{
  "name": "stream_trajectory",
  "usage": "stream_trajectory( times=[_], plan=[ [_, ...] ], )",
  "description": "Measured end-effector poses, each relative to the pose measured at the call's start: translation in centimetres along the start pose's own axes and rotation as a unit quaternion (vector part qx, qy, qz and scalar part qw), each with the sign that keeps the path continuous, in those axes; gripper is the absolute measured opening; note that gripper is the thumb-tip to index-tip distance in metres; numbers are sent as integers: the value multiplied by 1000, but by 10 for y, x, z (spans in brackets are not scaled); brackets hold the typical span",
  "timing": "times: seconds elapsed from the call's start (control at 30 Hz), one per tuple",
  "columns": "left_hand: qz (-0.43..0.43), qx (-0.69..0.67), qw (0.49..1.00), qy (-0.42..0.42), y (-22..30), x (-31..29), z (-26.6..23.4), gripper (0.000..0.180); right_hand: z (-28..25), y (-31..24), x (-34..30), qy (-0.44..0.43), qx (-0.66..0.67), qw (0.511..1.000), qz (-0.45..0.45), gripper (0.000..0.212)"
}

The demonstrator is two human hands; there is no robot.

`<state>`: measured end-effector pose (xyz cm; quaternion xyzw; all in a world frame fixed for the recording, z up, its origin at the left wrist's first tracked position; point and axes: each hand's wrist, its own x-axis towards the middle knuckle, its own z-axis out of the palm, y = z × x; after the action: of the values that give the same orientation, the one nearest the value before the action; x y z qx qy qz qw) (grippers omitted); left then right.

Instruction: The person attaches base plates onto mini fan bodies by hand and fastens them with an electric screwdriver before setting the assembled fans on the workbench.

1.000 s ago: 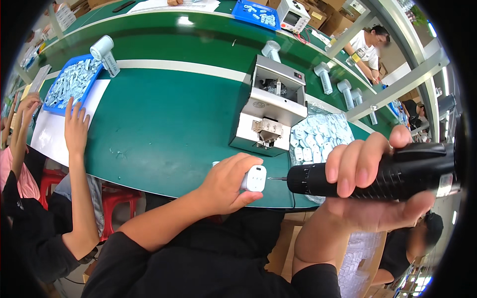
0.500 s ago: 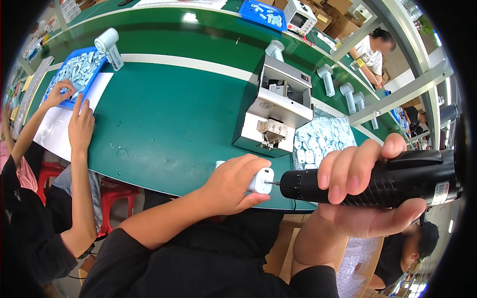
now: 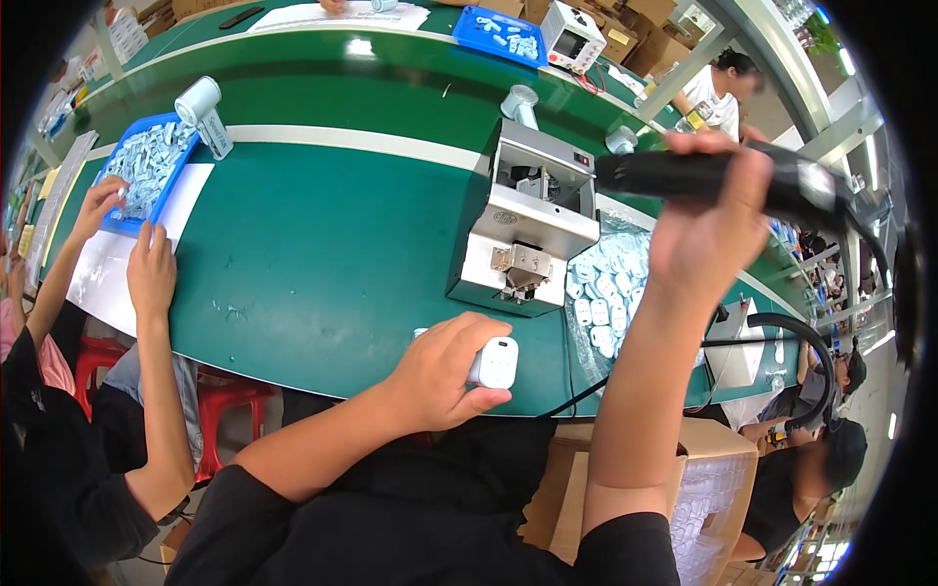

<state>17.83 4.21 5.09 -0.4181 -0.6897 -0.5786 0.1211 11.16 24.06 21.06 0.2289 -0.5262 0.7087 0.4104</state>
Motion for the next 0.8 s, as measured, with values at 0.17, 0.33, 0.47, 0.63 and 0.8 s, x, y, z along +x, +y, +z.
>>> stream_trajectory(
  times=[0.17,0.33,0.47,0.63,0.8],
  plan=[
    [3,1,1000,23,-3,-3,0,57,-22,-23,-15,99,-46,994,23,29],
    [8,-17,1000,17,-5,-2,0,56,-17,-33,-28,53,-84,993,60,42],
    [9,-14,1000,12,-4,-1,2,56,-15,-22,-15,57,-35,997,-27,42],
    [30,-7,999,23,-7,0,4,57,-13,12,0,38,-126,989,67,28],
    [21,-4,999,28,-3,-3,3,57,-10,-23,0,96,-73,993,-7,27]
  ],
)
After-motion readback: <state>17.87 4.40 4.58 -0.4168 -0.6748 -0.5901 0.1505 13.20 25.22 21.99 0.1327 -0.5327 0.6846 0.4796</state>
